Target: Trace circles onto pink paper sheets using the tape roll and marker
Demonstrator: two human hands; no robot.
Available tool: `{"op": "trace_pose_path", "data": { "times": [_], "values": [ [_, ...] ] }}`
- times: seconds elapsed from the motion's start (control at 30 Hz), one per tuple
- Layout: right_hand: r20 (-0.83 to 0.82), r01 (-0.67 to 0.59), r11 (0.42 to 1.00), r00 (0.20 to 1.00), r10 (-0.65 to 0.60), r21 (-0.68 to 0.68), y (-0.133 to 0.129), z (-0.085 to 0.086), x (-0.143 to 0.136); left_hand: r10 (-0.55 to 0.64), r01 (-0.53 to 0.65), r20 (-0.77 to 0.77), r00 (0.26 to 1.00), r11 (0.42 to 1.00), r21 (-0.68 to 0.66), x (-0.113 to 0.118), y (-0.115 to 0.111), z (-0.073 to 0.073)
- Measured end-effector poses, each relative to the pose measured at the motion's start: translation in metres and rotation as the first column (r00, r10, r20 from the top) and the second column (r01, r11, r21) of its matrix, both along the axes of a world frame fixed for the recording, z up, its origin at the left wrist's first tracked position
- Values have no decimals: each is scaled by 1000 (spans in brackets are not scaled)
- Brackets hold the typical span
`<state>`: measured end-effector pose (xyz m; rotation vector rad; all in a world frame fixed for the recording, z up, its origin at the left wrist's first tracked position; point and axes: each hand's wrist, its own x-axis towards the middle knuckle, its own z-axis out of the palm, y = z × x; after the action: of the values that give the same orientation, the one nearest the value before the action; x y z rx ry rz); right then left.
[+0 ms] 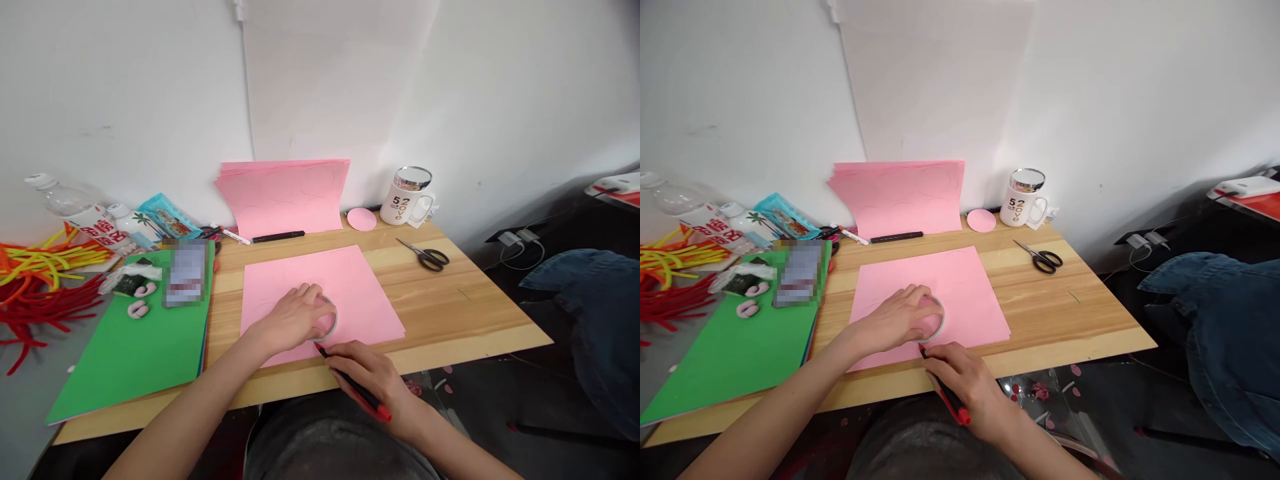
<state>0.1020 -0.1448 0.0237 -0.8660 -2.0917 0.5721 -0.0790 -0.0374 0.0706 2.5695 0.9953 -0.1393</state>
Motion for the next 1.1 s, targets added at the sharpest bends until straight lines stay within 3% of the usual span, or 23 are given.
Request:
{"op": "trace_pose_path", "data": {
  "times": [0.23, 0.5, 0.67, 0.73, 0.8, 0.93, 1.0, 1.1],
  "values": [
    [124, -36, 990, 992, 19, 134, 4, -6, -18, -13, 11, -56, 998, 1000, -25, 4, 3, 9],
    [195, 37, 973, 977, -83, 229, 9, -2, -42, -49, 49, -70, 996, 999, -7, 5, 6, 9],
    [189, 24, 997, 981, -37, 72, -4, 16, -24, -70, 71, -62, 996, 997, 11, 5, 8, 5],
    [103, 53, 998, 993, -51, -23, -7, 22, -12, -70, 72, -51, 996, 997, 26, 4, 7, 3],
    [-22, 135, 981, 990, -139, -138, -4, 25, -1, -62, 64, -31, 998, 997, 34, 4, 4, 2],
    [-257, 338, 882, 867, -427, -327, 24, 25, 16, -46, 49, -32, 998, 995, 83, 6, -8, 2],
    [-318, 337, 844, 815, -483, -418, 45, 26, 20, -52, 64, -89, 995, 988, 139, 8, -15, 1],
    [-473, 259, 837, 727, -497, -482, 77, 30, 16, -90, 131, -174, 981, 962, 240, 12, -25, 1]
  ]
}}
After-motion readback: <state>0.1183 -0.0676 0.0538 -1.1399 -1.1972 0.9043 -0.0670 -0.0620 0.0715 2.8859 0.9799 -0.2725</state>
